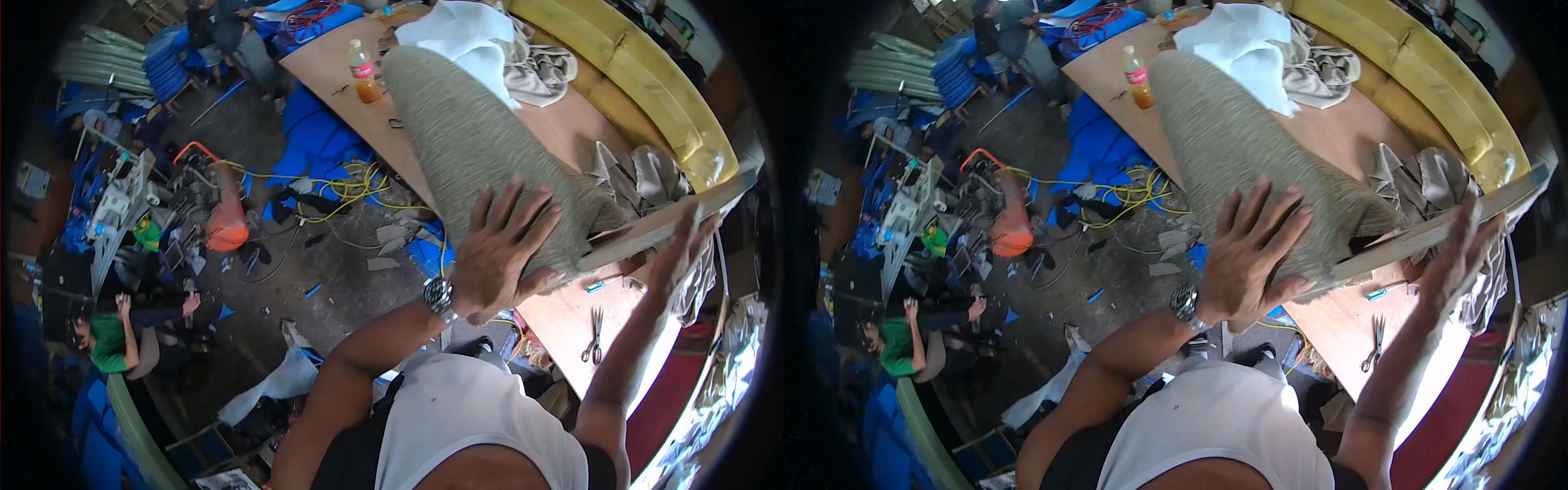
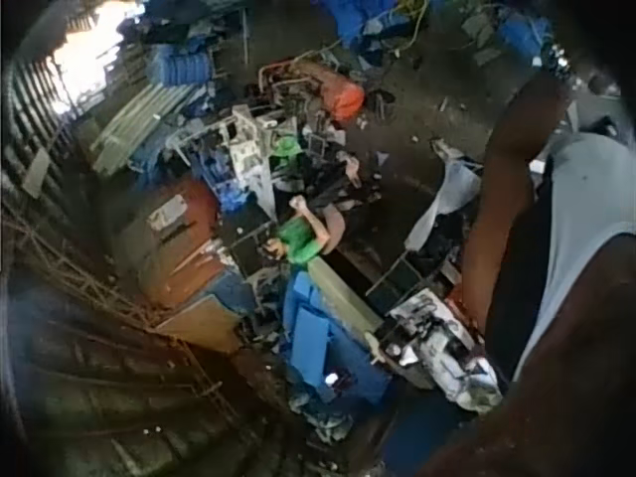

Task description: The person wraps a piece of beige fabric around a wooden furniture component, likely a chair armrest. They smooth the fabric, trim the excess with scissors, and secure it using a staple gun.

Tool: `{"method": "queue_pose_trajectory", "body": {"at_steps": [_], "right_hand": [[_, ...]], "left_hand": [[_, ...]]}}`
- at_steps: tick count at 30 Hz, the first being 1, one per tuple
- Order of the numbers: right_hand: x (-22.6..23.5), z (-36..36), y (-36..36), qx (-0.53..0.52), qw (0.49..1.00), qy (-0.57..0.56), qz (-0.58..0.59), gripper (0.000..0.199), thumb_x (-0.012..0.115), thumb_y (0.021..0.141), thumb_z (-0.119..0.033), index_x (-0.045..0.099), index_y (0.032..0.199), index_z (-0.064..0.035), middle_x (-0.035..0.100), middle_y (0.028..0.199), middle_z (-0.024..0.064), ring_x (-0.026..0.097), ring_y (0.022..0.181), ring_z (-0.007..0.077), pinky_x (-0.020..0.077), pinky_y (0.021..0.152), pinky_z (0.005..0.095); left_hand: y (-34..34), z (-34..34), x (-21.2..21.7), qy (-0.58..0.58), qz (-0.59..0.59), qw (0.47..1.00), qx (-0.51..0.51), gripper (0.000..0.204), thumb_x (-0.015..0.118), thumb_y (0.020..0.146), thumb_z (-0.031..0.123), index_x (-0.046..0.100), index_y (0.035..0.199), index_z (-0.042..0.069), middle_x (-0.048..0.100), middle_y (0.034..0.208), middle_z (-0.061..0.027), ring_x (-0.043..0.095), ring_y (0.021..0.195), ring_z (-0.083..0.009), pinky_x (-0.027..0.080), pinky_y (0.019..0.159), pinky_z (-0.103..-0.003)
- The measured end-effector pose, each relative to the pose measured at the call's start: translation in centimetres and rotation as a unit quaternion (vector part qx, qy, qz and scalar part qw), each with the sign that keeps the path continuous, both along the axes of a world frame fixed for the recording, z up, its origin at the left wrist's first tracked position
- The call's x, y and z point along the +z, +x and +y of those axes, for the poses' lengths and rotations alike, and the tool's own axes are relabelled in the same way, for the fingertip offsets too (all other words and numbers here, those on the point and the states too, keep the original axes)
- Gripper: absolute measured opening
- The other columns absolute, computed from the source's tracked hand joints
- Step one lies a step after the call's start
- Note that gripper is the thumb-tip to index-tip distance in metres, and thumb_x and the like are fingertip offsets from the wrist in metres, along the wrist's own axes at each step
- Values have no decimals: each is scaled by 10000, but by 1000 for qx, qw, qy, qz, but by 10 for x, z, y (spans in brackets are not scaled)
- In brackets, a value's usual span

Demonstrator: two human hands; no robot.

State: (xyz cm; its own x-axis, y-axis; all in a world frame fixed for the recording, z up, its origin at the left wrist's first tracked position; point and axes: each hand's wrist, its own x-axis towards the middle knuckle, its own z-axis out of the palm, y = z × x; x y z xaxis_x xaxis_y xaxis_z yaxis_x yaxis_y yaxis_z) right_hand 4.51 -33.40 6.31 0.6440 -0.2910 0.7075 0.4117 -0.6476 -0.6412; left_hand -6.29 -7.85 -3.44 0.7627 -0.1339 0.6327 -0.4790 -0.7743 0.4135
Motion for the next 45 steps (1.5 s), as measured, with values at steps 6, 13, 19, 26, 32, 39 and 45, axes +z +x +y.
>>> {"method": "queue_pose_trajectory", "body": {"at_steps": [6, 13, 19, 26, 32, 39, 45], "right_hand": [[27, 36, 24, 137, 990, 37, 4, 613, 654, 991, -297, 444, 1457, 41, 587, 1345, 215, 583, 1185, 268, 474, 999, 395], [-43, -126, 167, 97, 987, 53, 119, 446, 639, 996, -256, 607, 1301, 67, 705, 1152, 158, 657, 995, 221, 517, 890, 365], [-149, -178, 204, 32, 983, 180, -1, 346, 658, 1025, -224, 633, 1296, -9, 703, 1184, 88, 627, 1091, 176, 468, 967, 324], [-121, -178, 206, -131, 981, -57, 131, 368, 630, 984, -279, 659, 1241, -17, 694, 1139, 206, 651, 1090, 343, 501, 922, 425], [-251, -23, 51, -252, 943, -105, 188, 534, 582, 1061, -338, 460, 1434, 24, 550, 1383, 182, 536, 1241, 314, 420, 1078, 432], [-290, 133, -39, 74, 872, 347, 338, 791, 597, 1050, -295, 128, 1608, 12, 304, 1625, 223, 290, 1507, 310, 241, 1236, 440], [-325, 13, -48, -45, 854, 399, 332, 736, 534, 1075, -415, 229, 1600, 1, 435, 1550, 187, 410, 1428, 277, 330, 1198, 409]], "left_hand": [[-6, -49, -40, -54, 14, 998, -3, 911, 496, 947, 716, 424, 1536, 25, 258, 1668, -244, 167, 1504, -595, 155, 1146, -757], [36, -47, -58, -25, 92, 978, -185, 769, 694, 917, 544, 511, 1469, 41, 397, 1598, -224, 348, 1494, -443, 328, 1198, -539], [84, 93, -97, -143, 125, 973, 132, 408, 557, 1046, 220, 539, 1381, -14, 526, 1467, -220, 498, 1365, -384, 378, 1151, -468], [227, 236, -117, -159, 201, 956, 143, 582, 460, 1097, 438, 544, 1340, -85, 623, 1323, -237, 590, 1233, -323, 434, 1066, -410], [402, 302, -171, -183, 354, 912, 103, 705, 404, 1072, 539, 508, 1439, -55, 567, 1451, -242, 502, 1384, -338, 362, 1155, -404], [425, 250, -240, -190, 423, 886, 34, 877, 355, 1031, 680, 368, 1562, -19, 388, 1623, -190, 336, 1504, -326, 240, 1228, -400], [266, 235, -234, 5, 417, 908, 41, 861, 357, 1024, 702, 551, 1295, -92, 685, 1177, -265, 643, 1128, -369, 464, 954, -476]]}}
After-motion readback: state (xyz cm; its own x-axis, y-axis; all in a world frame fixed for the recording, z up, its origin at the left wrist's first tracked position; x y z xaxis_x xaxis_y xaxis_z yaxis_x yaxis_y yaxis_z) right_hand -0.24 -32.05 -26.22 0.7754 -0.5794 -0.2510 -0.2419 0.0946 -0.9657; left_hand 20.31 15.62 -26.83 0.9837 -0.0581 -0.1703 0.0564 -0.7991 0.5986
